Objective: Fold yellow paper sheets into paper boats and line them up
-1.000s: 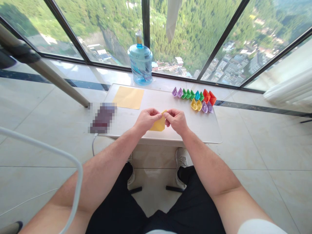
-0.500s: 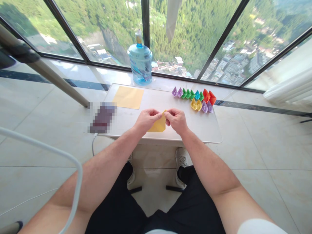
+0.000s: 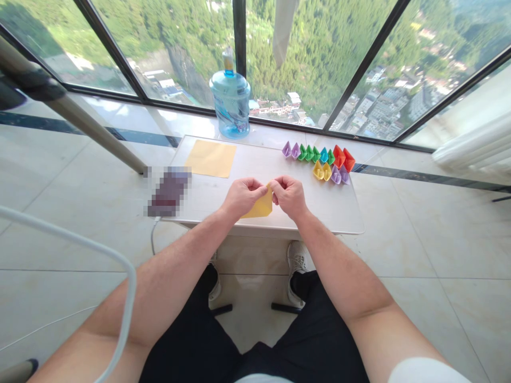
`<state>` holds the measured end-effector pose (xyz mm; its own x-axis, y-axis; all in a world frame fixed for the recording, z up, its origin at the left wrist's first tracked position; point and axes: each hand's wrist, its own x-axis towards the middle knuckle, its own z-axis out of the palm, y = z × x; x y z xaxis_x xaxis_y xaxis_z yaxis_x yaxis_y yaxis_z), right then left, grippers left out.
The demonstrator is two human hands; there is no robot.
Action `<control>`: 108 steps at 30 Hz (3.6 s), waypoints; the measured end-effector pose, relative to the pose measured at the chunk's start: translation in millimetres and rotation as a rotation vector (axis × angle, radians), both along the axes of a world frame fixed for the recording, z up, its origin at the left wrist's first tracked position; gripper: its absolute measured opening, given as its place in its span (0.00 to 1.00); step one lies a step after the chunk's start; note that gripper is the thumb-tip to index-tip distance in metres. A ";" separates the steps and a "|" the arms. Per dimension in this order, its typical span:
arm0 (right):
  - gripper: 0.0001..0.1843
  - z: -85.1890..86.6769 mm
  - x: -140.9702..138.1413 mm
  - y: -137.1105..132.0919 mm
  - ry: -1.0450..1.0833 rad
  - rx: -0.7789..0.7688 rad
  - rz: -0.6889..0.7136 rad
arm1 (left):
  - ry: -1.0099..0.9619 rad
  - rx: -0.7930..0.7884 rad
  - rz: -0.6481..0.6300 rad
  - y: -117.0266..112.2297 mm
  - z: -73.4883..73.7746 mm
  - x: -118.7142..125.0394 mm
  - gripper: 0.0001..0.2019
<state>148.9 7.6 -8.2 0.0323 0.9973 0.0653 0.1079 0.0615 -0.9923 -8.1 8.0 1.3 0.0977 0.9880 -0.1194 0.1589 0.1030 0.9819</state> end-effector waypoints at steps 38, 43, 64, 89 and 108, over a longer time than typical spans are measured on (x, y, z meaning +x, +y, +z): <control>0.21 0.1 11.6 7.2 0.162 -0.107 0.073 | 0.171 0.073 -0.039 6.6 2.2 -12.9 0.16; 0.20 3.6 13.2 9.1 0.177 -0.136 0.035 | 0.040 0.004 -0.050 6.3 4.5 -15.5 0.19; 0.20 4.5 9.3 7.9 0.217 -0.165 0.006 | 0.147 0.098 -0.008 6.0 0.8 -16.2 0.15; 0.08 6.4 22.6 8.2 -0.831 0.416 0.157 | 0.555 0.508 -0.059 10.3 -4.4 -17.3 0.07; 0.07 3.0 20.3 7.4 -0.544 0.256 0.080 | -0.300 0.044 0.043 19.2 -0.8 -21.1 0.18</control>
